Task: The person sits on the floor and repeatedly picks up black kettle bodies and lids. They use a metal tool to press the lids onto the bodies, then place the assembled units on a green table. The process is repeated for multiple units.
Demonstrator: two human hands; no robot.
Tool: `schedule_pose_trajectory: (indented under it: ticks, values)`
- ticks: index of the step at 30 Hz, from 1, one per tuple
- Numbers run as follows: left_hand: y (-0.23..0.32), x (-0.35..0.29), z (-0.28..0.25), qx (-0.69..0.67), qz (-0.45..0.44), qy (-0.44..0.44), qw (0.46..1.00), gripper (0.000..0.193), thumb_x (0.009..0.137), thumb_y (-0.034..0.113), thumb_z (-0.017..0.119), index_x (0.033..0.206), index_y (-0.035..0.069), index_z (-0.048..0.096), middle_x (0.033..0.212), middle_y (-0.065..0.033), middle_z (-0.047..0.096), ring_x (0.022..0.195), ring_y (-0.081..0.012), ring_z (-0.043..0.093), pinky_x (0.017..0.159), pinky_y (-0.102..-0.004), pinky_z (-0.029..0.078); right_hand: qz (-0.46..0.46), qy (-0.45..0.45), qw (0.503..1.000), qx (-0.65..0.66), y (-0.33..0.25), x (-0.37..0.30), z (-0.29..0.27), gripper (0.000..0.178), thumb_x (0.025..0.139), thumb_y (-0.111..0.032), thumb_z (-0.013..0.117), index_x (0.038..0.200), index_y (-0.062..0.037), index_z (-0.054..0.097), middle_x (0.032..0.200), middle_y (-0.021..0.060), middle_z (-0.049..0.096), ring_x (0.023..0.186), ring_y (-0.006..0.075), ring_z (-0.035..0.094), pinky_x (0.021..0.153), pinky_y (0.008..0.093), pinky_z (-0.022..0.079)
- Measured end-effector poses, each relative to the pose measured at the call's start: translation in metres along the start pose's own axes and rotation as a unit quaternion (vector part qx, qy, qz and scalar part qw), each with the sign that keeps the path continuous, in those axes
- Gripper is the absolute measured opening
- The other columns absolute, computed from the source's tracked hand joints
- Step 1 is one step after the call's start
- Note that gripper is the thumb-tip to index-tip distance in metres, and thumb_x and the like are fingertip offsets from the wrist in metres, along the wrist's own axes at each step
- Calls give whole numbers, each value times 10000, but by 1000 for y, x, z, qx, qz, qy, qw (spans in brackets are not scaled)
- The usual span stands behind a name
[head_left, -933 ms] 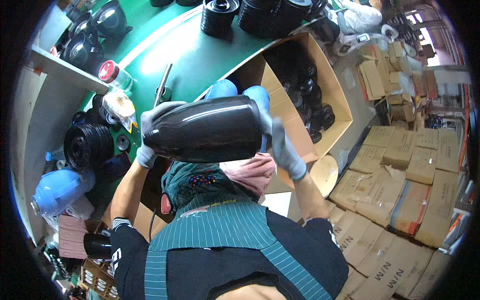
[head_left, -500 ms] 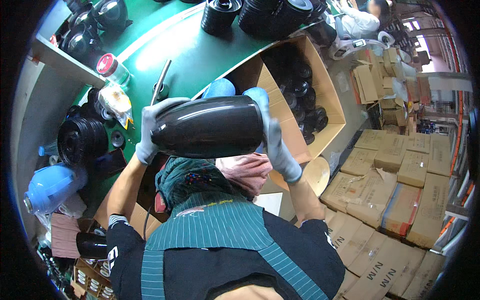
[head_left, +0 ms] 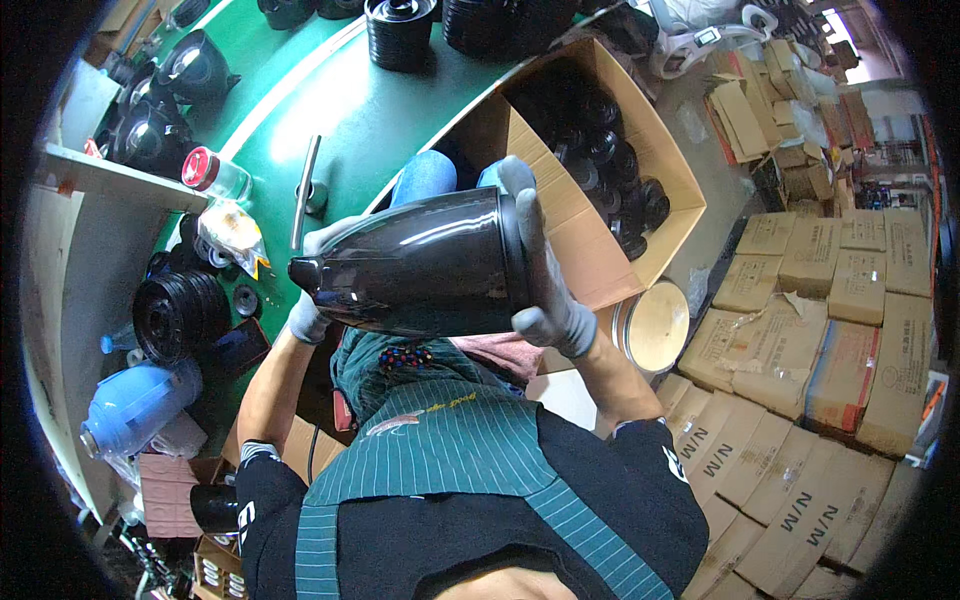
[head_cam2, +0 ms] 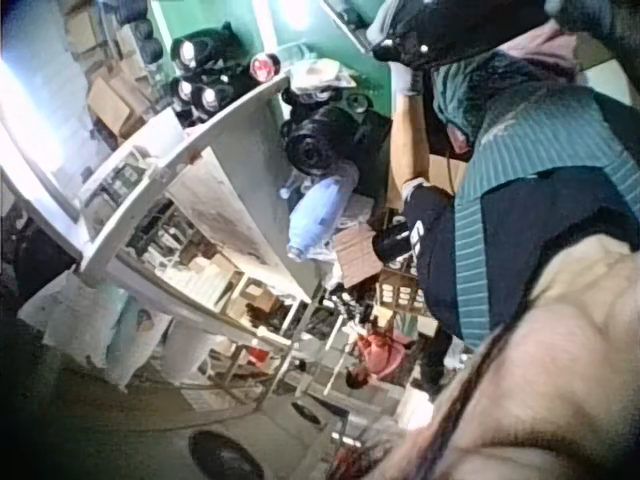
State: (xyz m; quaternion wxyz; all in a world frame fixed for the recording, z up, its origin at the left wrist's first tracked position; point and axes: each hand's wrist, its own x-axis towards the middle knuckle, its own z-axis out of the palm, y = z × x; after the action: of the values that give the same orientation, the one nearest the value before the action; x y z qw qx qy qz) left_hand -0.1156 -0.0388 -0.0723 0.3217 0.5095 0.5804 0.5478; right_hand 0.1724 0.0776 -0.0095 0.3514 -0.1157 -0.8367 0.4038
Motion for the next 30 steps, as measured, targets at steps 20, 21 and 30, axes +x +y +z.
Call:
schedule_pose_trajectory:
  ticks: [20,21,30]
  values:
    - [-130,-1,-30,573,-3,188,797,676,1002,363,719,1551,29,510,1358,-266,655,1241,-443,633,1095,-525,481,163,-99,979,-74,85,-31,14,950,779,-419,927,1574,-92,523,1647,220,454,1517,389,455,1255,462,371]
    - [-139,12,-35,535,-87,158,826,640,1011,344,725,1537,29,540,1320,-259,685,1204,-436,663,1051,-509,513,158,-73,984,-47,89,-36,17,968,786,-426,921,1591,-86,502,1661,220,433,1533,388,436,1262,462,361]
    - [1,74,32,98,-12,-167,981,415,1033,133,726,1438,50,688,1107,-132,803,991,-128,715,857,-338,595,292,179,853,393,100,-41,33,1030,1065,-796,247,1728,-20,109,1685,265,370,1535,351,433,1293,467,309]
